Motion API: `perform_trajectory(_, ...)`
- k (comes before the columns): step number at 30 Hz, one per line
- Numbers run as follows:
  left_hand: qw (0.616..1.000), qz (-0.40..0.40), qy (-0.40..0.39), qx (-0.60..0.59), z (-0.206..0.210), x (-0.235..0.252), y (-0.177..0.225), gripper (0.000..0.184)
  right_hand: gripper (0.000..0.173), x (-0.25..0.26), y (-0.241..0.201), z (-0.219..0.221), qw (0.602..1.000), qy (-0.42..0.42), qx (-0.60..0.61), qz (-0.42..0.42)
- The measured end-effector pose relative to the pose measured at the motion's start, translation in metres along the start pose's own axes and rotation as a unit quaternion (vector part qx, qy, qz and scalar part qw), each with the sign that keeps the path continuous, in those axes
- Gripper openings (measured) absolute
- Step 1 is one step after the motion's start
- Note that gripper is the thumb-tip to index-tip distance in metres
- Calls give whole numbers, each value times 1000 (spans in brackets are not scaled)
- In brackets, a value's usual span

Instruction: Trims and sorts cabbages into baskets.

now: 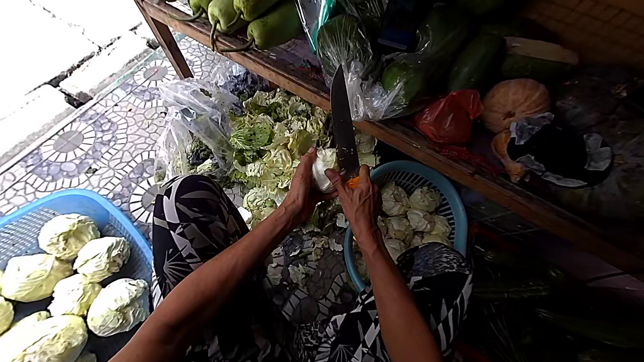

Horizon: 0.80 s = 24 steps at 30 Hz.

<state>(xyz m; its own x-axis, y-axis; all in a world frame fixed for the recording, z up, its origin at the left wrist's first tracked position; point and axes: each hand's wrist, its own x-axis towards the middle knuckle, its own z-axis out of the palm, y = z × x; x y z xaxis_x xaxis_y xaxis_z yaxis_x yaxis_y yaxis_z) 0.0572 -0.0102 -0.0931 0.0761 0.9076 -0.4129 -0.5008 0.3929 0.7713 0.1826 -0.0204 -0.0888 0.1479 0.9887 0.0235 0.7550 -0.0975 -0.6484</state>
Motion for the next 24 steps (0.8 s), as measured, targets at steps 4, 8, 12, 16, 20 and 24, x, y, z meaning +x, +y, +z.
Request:
perform_trajectory(4, 1000, -4, 5, -8, 0, 2, -2, 63, 77, 1, 3, 4, 1000, -2, 16, 0)
perform_trajectory(8, 1000, -3, 11, -4, 0, 5, -5, 63, 70, 1, 3, 9, 1000, -14, 25, 6)
perform_trajectory(12, 1000, -9, 19, -6, -4, 7, -7, 63, 65, 3, 2, 9, 998, -49, 43, 20)
perform_trajectory(16, 1000, 3, 25, 0, -7, 10, -2, 61, 59, 3, 0, 7, 968, -130, 208, 59)
perform_trajectory(20, 999, -9, 21, -36, -7, 10, 4, 61, 52, 1, -10, -15, 890, -160, 416, 93)
perform_trajectory(24, 990, -42, 31, -130, -9, 10, 11, 57, 55, 3, 11, -46, 977, -42, 209, 20)
